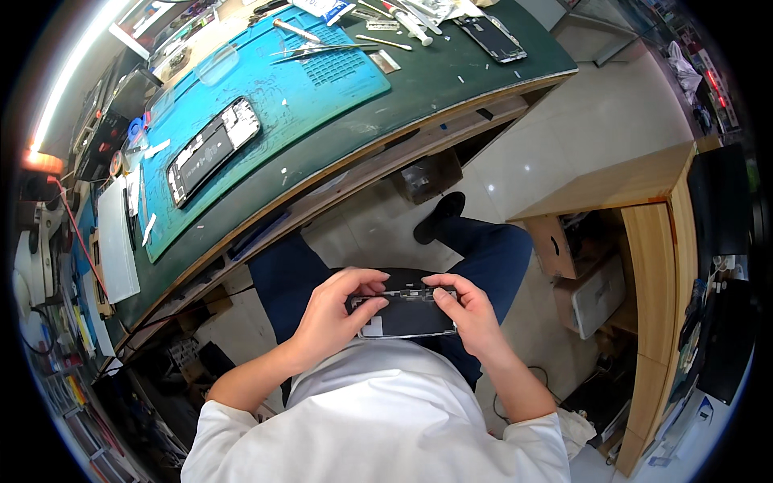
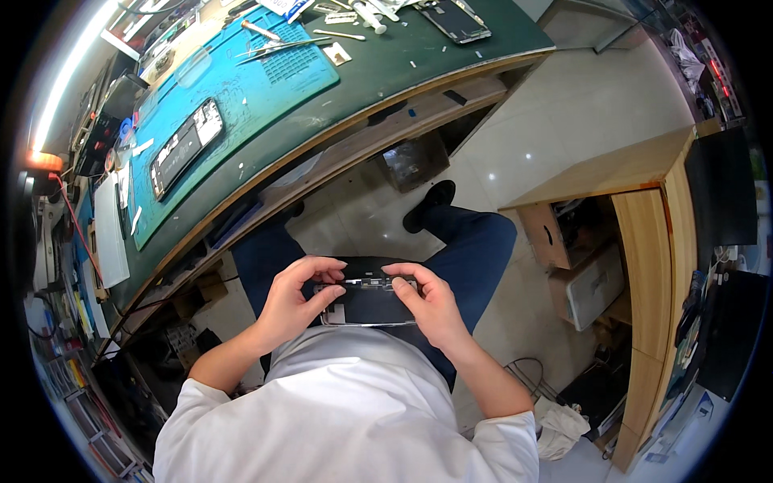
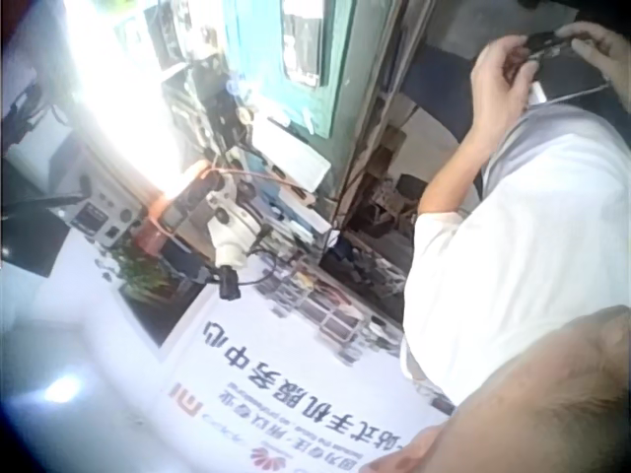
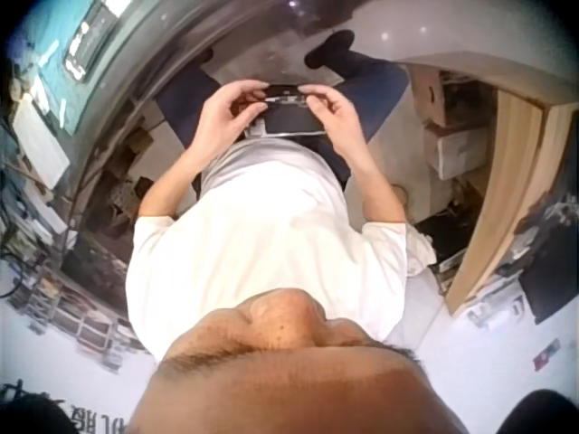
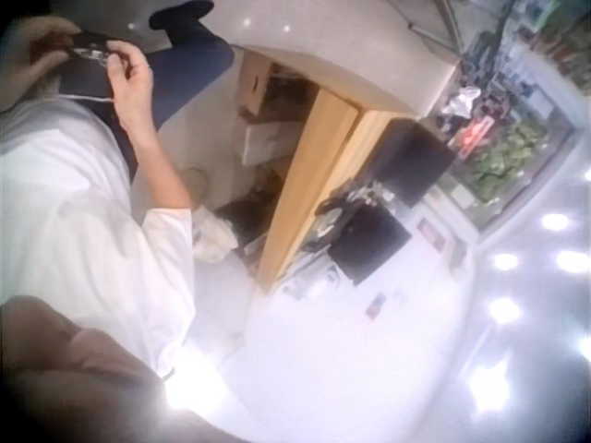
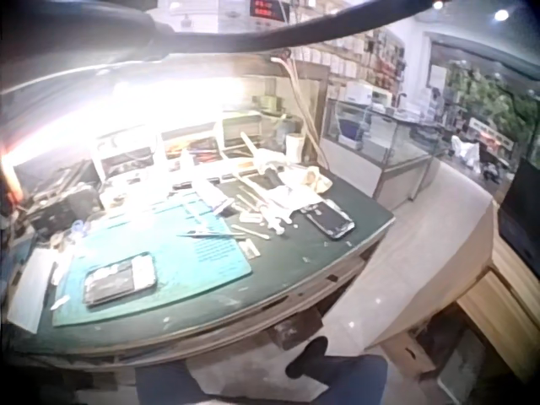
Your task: The person disassembles a smartphone, removes the screen assembly, and then reassembles the device by reconnecting internal cables and securing the back cover. The process involves handling the phone's internal components and using a screwdriver to fasten screws.
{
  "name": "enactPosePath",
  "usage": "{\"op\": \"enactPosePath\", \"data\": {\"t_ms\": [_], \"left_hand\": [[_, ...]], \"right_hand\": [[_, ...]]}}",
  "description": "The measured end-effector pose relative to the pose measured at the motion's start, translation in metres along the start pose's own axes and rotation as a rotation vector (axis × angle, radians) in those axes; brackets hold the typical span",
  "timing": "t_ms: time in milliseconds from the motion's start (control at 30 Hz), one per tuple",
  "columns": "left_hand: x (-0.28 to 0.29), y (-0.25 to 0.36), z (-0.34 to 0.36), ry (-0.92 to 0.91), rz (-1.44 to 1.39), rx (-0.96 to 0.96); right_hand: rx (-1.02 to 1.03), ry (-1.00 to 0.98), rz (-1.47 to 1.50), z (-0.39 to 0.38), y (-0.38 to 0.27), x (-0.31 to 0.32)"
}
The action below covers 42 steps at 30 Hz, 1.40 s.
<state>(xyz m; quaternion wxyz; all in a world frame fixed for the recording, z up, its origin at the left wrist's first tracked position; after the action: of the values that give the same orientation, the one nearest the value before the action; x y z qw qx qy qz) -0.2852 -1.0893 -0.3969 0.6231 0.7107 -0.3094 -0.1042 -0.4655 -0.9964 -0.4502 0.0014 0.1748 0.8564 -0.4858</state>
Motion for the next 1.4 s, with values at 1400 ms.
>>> {"op": "enactPosePath", "data": {"t_ms": [1400], "left_hand": [[-0.071, 0.006, 0.057, -0.181, -0.201, 0.245]], "right_hand": [[0.189, -0.109, 0.113, -0.005, 0.023, 0.022]]}}
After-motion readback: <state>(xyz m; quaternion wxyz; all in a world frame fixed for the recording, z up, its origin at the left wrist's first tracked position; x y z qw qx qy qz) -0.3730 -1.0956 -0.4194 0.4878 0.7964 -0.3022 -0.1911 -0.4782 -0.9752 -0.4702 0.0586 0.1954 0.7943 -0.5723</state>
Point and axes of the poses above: each hand's wrist, its own z-axis towards the middle knuckle, its own x-axis out of the back of the hand, y = z × x, the point moved 7 cm from there along z, towards the middle knuckle, and after that the axes turned 5 degrees about y, right-handed, at the moved point
